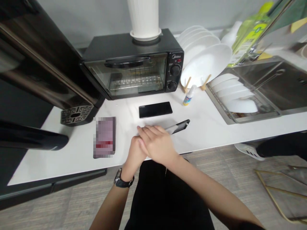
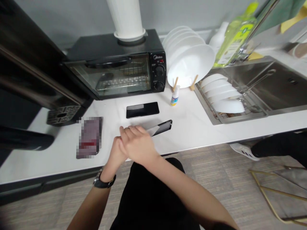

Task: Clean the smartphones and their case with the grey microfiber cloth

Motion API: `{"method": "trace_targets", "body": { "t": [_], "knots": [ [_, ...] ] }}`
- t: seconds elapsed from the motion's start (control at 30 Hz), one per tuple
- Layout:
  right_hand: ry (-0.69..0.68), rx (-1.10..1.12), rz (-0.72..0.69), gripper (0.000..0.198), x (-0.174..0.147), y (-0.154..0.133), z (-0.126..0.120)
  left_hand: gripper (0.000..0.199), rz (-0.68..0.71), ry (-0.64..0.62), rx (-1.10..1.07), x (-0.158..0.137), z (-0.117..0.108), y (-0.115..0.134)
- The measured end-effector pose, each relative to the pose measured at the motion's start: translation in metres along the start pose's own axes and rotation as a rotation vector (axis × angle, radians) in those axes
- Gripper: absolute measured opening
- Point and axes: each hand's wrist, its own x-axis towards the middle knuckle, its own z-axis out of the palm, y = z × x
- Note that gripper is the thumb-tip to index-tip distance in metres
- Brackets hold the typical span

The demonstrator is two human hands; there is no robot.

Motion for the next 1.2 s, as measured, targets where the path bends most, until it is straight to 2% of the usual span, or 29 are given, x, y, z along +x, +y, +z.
{"method": "trace_targets", "body": {
  "t": [0.1,0.17,0.2,0.27,0.33,0.4,0.43,0.5,0.6,0.63,0.7,0.77,0.83,0.9,0.93,1.0,1.07,1.13,1.2],
  "knots": [
    [0.025,-0.092,0.153,0.038,-0.018,0.052,-0.024,0.026,-0.013,-0.028,-0.086,0.001,-0.001,0.006],
    [0.061,-0.161,0.269,0.04,-0.025,0.073,-0.033,0.019,-0.033,-0.042,-0.147,0.002,-0.001,0.01],
    [0.076,-0.171,0.295,0.04,-0.024,0.072,-0.032,0.018,-0.037,-0.046,-0.158,0.002,0.0,0.01],
    [0.085,-0.136,0.266,0.037,-0.017,0.047,-0.021,0.018,-0.031,-0.033,-0.118,0.001,0.001,0.008],
    [0.046,-0.059,0.138,0.033,-0.009,0.015,-0.007,0.024,-0.023,-0.012,-0.048,0.0,0.0,0.004],
    [0.009,-0.033,0.026,0.036,-0.007,0.002,-0.002,0.03,-0.023,-0.008,-0.008,-0.001,-0.001,0.001],
    [0.001,-0.042,0.003,0.039,-0.01,0.008,-0.005,0.031,-0.029,-0.014,-0.018,-0.001,-0.001,0.001],
    [0.01,-0.091,0.042,0.036,-0.023,0.038,-0.019,0.025,-0.041,-0.036,-0.083,0.0,-0.002,0.005],
    [0.084,-0.194,0.236,0.042,-0.038,0.078,-0.037,0.017,-0.037,-0.053,-0.168,0.002,-0.001,0.012],
    [0.102,-0.202,0.272,0.043,-0.038,0.078,-0.037,0.017,-0.031,-0.053,-0.171,0.003,0.0,0.013],
    [0.118,-0.168,0.268,0.039,-0.03,0.054,-0.025,0.018,-0.02,-0.033,-0.128,0.003,0.0,0.012],
    [0.097,-0.082,0.18,0.035,-0.019,0.017,-0.008,0.023,0.001,-0.017,-0.056,0.002,0.0,0.007],
    [0.058,-0.032,0.044,0.033,-0.012,-0.003,0.001,0.029,0.02,-0.019,0.005,0.001,-0.001,0.004],
    [0.008,-0.041,-0.041,0.035,-0.015,0.011,-0.005,0.03,0.006,-0.022,0.004,0.001,-0.001,0.005],
    [-0.005,-0.067,-0.022,0.035,-0.02,0.027,-0.012,0.028,-0.012,-0.02,-0.02,0.001,-0.001,0.006],
    [0.02,-0.155,0.129,0.041,-0.03,0.063,-0.027,0.022,-0.044,-0.027,-0.08,0.002,0.0,0.011],
    [0.05,-0.193,0.247,0.043,-0.032,0.078,-0.034,0.019,-0.058,-0.039,-0.122,0.003,0.0,0.014],
    [0.074,-0.165,0.271,0.041,-0.026,0.061,-0.025,0.019,-0.046,-0.032,-0.116,0.003,0.0,0.013],
    [0.082,-0.093,0.192,0.039,-0.015,0.025,-0.009,0.021,-0.014,-0.006,-0.082,0.002,-0.001,0.009]
  ]
}}
